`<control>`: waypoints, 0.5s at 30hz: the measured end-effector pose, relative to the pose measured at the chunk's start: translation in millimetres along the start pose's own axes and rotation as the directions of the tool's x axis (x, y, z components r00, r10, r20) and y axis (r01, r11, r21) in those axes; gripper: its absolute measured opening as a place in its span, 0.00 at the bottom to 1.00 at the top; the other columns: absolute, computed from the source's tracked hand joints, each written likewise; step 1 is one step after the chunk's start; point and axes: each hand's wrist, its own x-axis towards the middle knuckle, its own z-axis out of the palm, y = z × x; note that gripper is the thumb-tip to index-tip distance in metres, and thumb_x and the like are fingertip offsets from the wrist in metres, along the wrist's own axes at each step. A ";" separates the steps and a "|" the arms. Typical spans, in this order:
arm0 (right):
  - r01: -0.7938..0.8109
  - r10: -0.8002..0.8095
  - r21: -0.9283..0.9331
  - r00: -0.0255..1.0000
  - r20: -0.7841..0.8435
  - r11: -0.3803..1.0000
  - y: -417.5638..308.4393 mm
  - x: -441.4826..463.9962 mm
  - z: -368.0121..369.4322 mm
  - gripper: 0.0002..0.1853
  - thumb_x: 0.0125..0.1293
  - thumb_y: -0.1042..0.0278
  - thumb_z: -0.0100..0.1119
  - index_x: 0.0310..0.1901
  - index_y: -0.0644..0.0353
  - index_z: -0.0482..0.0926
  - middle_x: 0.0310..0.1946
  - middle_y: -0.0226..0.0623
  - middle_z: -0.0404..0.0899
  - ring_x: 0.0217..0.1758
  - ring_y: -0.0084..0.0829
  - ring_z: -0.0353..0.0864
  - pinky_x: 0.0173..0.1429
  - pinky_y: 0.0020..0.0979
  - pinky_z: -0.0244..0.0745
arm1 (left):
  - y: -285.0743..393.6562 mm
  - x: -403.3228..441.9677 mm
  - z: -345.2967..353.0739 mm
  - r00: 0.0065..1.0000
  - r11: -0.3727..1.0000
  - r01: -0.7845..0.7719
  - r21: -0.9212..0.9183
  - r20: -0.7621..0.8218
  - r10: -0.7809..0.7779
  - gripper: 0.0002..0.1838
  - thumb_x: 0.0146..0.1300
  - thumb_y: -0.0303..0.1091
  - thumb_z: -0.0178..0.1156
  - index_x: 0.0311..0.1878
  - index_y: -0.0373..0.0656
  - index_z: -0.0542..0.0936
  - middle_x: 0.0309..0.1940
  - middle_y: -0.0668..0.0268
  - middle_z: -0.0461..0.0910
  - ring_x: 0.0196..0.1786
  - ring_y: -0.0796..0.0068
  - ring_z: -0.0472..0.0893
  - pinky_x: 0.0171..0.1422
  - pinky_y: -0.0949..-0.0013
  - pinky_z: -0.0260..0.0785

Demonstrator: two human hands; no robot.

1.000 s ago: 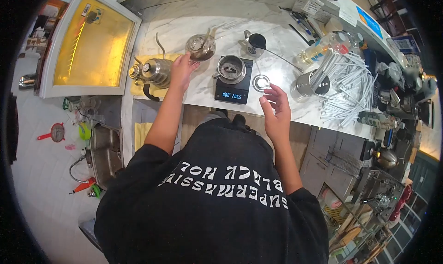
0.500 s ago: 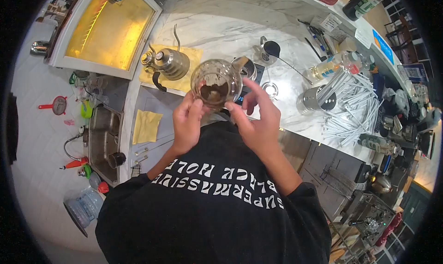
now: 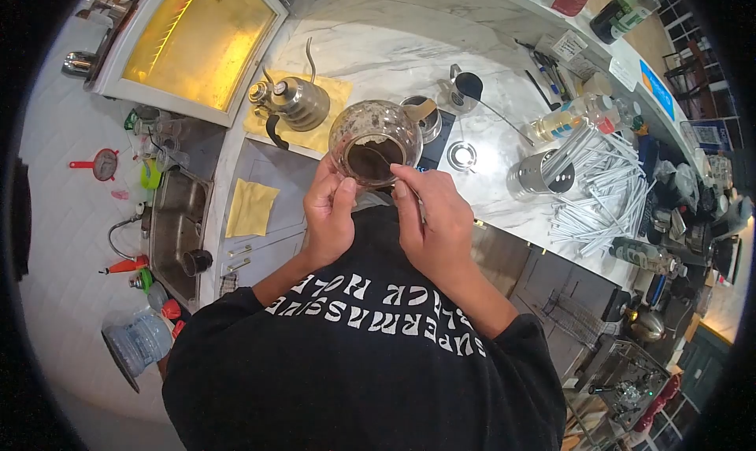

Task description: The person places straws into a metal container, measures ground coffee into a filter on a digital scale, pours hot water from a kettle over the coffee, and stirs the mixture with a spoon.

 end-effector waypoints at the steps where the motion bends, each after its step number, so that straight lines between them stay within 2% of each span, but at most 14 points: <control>1: 0.051 -0.051 0.002 0.999 -0.011 0.999 0.5 0.9 -1.1 0.13 0.67 0.82 0.65 0.52 0.64 0.84 0.28 0.38 0.81 0.30 0.36 0.81 0.41 0.34 0.77 | 0.5 0.4 0.0 1.000 0.999 -0.030 0.019 0.002 0.030 0.12 0.75 0.27 0.57 0.48 0.24 0.82 0.76 0.44 0.65 0.73 0.62 0.72 0.71 0.64 0.68; 3: 0.151 -0.151 0.003 0.988 -0.036 0.988 2.4 3.4 -3.0 0.12 0.68 0.83 0.63 0.52 0.65 0.83 0.28 0.39 0.82 0.30 0.38 0.81 0.46 0.36 0.78 | 3.5 2.2 0.6 0.996 0.994 -0.090 0.058 0.009 0.089 0.12 0.75 0.27 0.57 0.48 0.24 0.82 0.76 0.44 0.65 0.73 0.62 0.72 0.72 0.64 0.68; 6: 0.142 -0.142 0.008 0.990 -0.012 0.990 3.6 3.3 -2.8 0.11 0.69 0.83 0.61 0.52 0.66 0.82 0.29 0.39 0.83 0.31 0.38 0.82 0.51 0.38 0.78 | 5.2 3.8 3.0 0.991 0.991 -0.130 0.043 0.019 0.129 0.11 0.76 0.26 0.57 0.48 0.24 0.82 0.76 0.44 0.64 0.73 0.61 0.73 0.72 0.64 0.68; 9: 0.027 -0.025 0.077 0.999 -0.023 0.997 3.7 0.3 -2.1 0.10 0.70 0.83 0.60 0.51 0.66 0.82 0.28 0.38 0.83 0.33 0.38 0.84 0.49 0.36 0.79 | 9.5 7.2 7.1 0.993 0.993 -0.114 0.044 0.008 0.114 0.11 0.75 0.25 0.57 0.44 0.25 0.82 0.76 0.44 0.64 0.73 0.60 0.73 0.72 0.64 0.67; 12: -0.051 0.058 0.129 0.997 -0.048 0.990 10.0 -0.9 -1.9 0.09 0.71 0.82 0.59 0.51 0.67 0.82 0.28 0.38 0.85 0.34 0.34 0.86 0.45 0.32 0.80 | 4.9 7.9 7.4 0.989 0.989 -0.145 0.024 0.029 0.144 0.10 0.75 0.25 0.57 0.45 0.25 0.83 0.76 0.44 0.64 0.72 0.60 0.74 0.72 0.64 0.68; 15: -0.148 0.167 0.217 0.983 -0.072 0.965 9.1 0.5 -2.8 0.08 0.75 0.79 0.57 0.51 0.69 0.82 0.29 0.38 0.85 0.34 0.27 0.86 0.42 0.27 0.80 | 4.1 10.9 7.4 0.995 0.995 -0.097 0.027 0.036 0.096 0.11 0.75 0.26 0.58 0.46 0.25 0.84 0.76 0.44 0.65 0.71 0.60 0.75 0.71 0.65 0.69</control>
